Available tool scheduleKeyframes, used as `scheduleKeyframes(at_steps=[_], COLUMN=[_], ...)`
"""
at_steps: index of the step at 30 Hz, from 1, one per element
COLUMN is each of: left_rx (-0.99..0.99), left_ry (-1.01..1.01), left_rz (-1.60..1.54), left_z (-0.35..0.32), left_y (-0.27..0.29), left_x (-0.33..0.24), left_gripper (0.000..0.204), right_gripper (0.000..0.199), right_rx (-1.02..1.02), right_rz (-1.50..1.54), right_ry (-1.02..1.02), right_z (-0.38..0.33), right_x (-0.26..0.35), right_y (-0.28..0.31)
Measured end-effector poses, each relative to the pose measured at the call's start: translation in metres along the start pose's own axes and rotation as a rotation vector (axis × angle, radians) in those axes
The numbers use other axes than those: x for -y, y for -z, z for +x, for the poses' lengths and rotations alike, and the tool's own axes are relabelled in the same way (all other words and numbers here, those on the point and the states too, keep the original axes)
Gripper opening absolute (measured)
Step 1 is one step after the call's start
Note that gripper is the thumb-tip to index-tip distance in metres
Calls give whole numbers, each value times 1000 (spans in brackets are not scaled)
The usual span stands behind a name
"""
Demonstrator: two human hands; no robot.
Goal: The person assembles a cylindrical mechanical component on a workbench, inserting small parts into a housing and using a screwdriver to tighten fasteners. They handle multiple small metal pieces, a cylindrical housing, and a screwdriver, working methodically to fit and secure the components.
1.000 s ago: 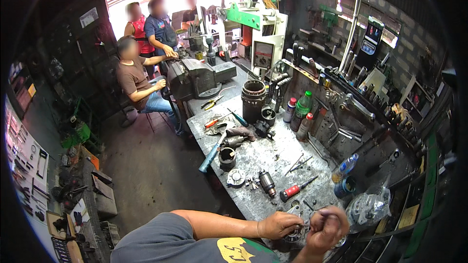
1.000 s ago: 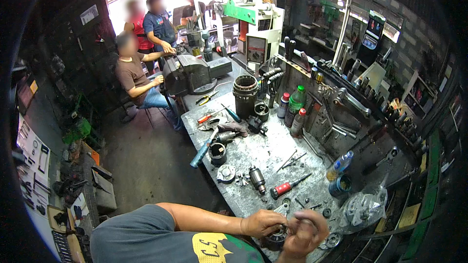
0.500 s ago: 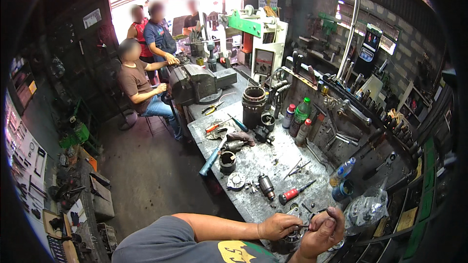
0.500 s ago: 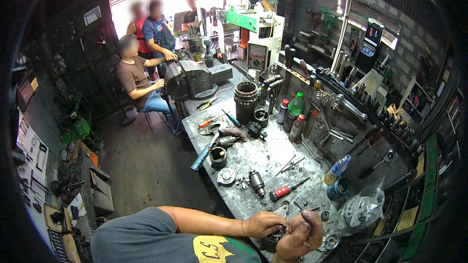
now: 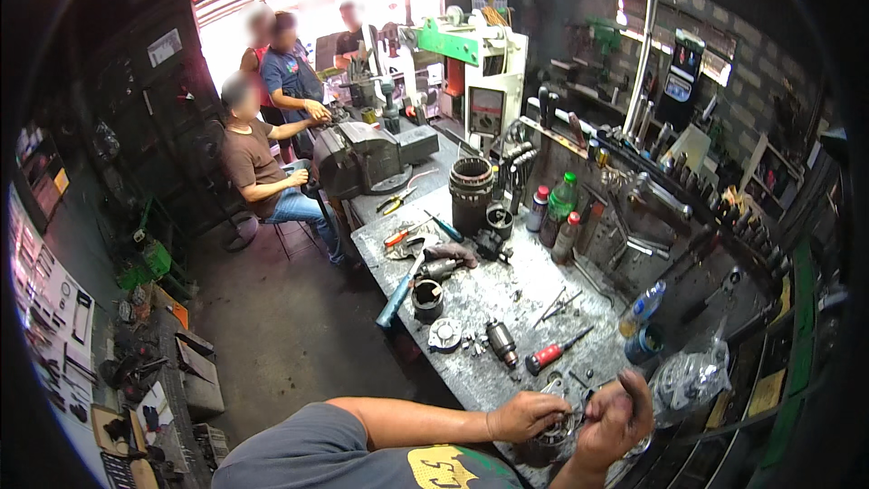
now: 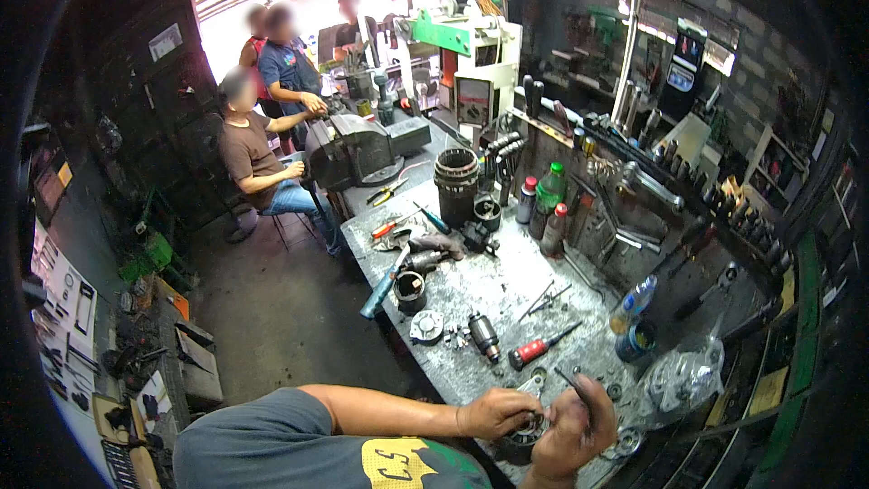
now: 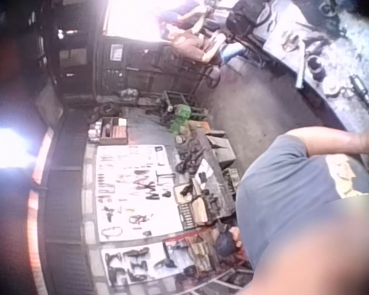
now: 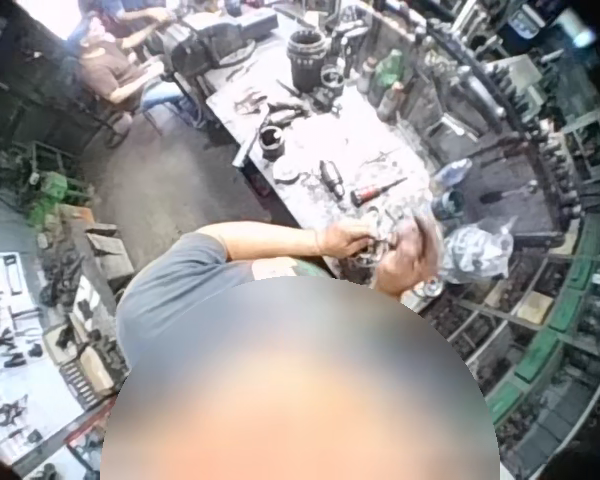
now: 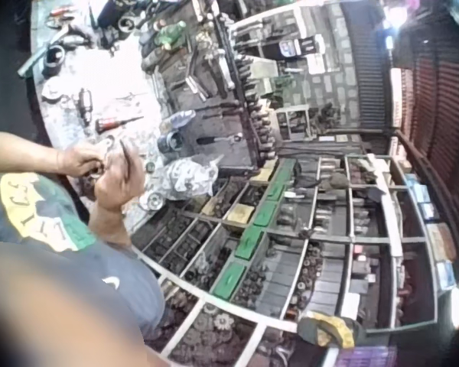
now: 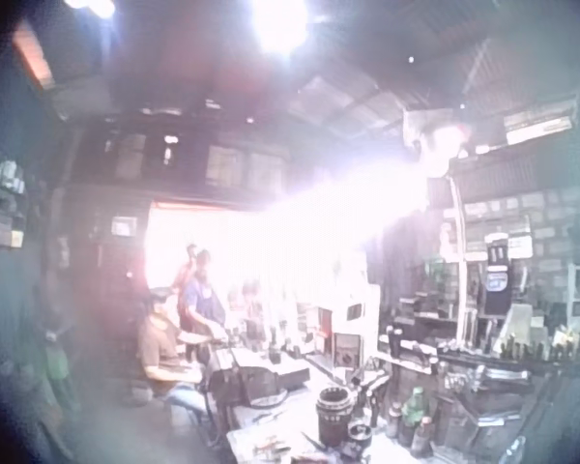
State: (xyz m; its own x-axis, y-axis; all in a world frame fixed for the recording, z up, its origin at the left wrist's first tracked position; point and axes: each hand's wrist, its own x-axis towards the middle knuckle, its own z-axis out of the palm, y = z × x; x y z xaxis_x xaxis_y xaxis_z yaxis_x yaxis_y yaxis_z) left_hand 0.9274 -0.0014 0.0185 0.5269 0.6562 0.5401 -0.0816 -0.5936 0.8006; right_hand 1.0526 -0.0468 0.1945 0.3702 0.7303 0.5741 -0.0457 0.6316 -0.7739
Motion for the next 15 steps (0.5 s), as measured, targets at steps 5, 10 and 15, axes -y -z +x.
scheduleKeyframes(at_steps=[5, 10, 15], left_rx=[30, -51, 0], left_ry=[-40, -42, -19], left_rz=[23, 15, -11], left_z=[0, 2, 2], left_y=[3, -1, 4], left_x=[-1, -3, -3], left_gripper=[23, 22, 22], right_gripper=[37, 39, 31], right_rx=[935, 298, 431], right_rz=[647, 25, 14], right_ry=[-282, -35, 103], right_z=[77, 13, 22], right_x=[-25, -15, -21], right_y=[30, 15, 10])
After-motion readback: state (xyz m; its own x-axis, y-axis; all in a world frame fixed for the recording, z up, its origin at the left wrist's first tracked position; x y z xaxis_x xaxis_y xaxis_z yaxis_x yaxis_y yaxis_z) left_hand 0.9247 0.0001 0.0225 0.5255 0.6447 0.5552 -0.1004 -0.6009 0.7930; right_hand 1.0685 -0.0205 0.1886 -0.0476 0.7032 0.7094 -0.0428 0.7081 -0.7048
